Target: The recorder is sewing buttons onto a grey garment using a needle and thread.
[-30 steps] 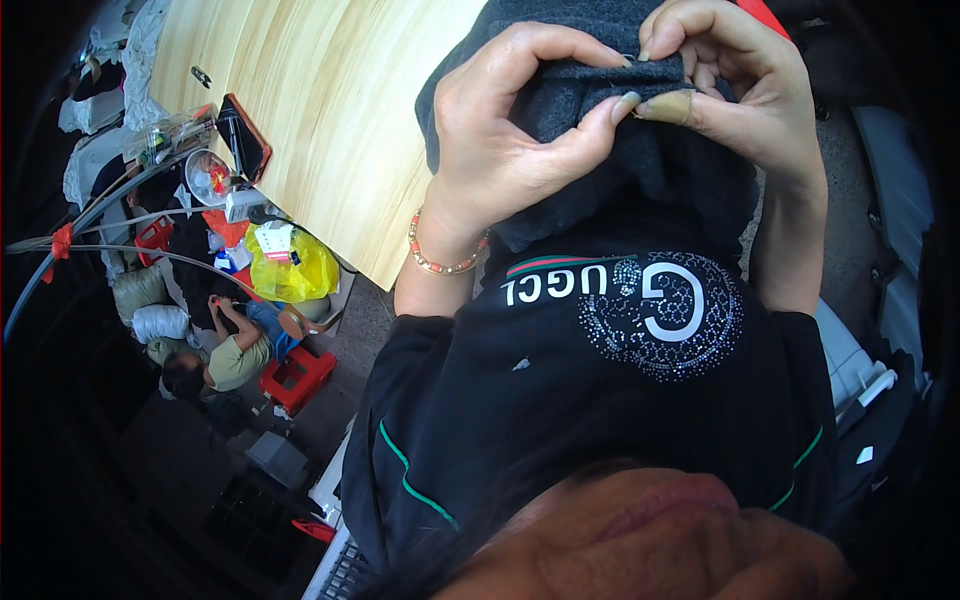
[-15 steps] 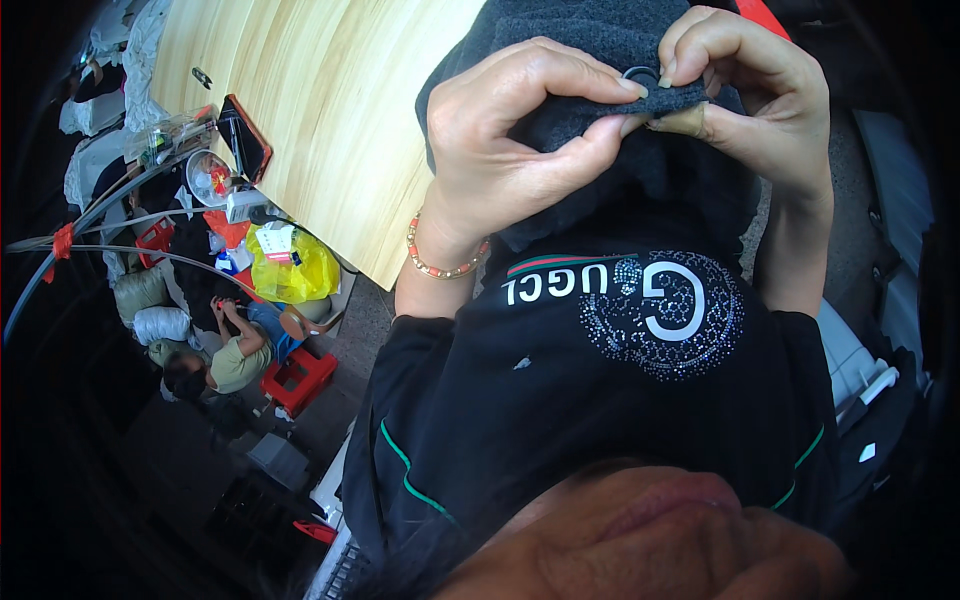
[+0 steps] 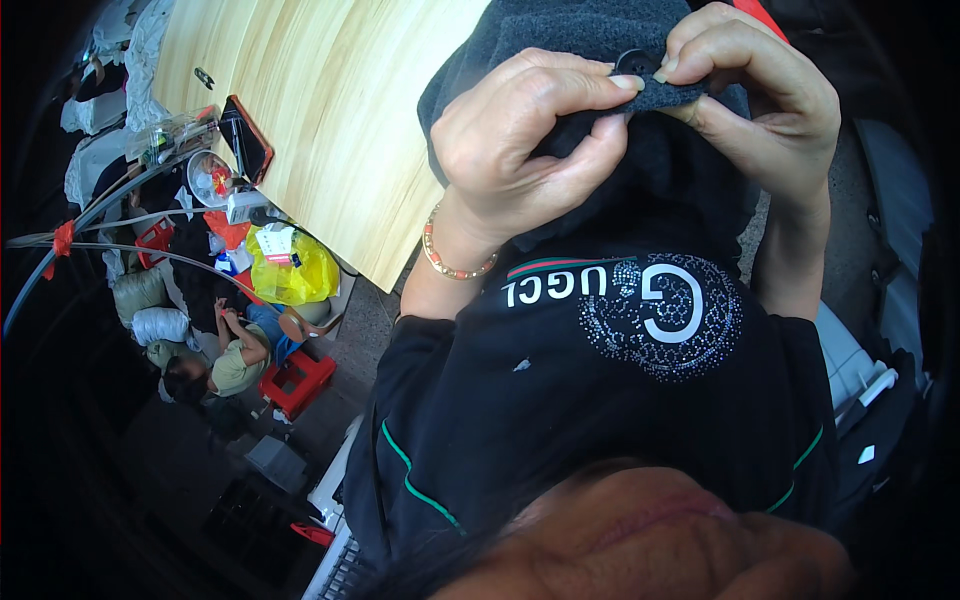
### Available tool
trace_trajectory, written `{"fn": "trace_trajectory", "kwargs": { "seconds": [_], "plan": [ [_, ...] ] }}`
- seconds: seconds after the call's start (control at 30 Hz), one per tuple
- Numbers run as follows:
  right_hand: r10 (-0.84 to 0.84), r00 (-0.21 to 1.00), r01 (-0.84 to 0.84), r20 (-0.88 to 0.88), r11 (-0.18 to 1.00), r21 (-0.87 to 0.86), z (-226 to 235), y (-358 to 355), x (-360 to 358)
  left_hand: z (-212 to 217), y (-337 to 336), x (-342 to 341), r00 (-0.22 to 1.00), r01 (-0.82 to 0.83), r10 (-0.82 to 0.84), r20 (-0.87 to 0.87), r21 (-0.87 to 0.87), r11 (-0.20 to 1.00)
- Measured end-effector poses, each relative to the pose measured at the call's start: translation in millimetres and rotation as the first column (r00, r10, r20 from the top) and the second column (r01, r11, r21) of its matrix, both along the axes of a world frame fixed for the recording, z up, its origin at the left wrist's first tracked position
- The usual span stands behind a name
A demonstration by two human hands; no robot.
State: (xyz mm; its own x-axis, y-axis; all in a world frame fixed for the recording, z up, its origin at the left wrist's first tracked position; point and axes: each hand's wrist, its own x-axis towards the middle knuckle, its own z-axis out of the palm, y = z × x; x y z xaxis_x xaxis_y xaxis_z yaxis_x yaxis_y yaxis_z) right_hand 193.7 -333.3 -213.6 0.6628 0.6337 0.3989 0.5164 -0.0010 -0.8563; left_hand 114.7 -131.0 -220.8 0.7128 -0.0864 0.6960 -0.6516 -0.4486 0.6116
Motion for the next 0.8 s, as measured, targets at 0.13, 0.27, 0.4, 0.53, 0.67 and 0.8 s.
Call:
{"fn": "trace_trajectory", "kwargs": {
  "seconds": [0.13, 0.27, 0.4, 0.53, 0.67, 0.8],
  "plan": [
    [0.011, 0.998, -0.013, 0.061, 1.0, 0.028, -5.0, 0.5, 2.7, -2.3, -2.3, 1.6, 0.999, -0.023, 0.023, 0.024, 0.006, 1.0],
    [0.017, 0.992, -0.024, 0.122, 0.998, 0.053, -8.7, 0.8, 4.6, -3.7, -3.8, 3.8, 0.998, -0.05, 0.049, 0.047, 0.008, 0.999],
    [0.025, 0.983, -0.04, 0.183, 0.996, 0.079, -10.3, 2.2, 5.7, -8.4, -6.5, 11.5, 0.987, -0.085, 0.087, 0.138, -0.026, 0.996],
    [0.026, 0.968, -0.054, 0.25, 0.993, 0.106, -9.3, 0.1, 4.6, -12.0, -8.2, 14.9, 0.981, -0.095, 0.097, 0.167, -0.02, 0.995],
    [0.01, 0.963, -0.029, 0.269, 0.997, 0.067, -10.5, 2.8, -1.4, -15.5, -4.6, 12.0, 0.971, -0.154, 0.15, 0.184, 0.006, 0.988],
    [-0.083, 0.987, 0.07, 0.137, 0.993, 0.096, -16.8, -6.6, -8.8, -4.0, -0.7, 16.5, 0.993, -0.116, 0.117, -0.01, 0.044, 0.992]
  ]
}}
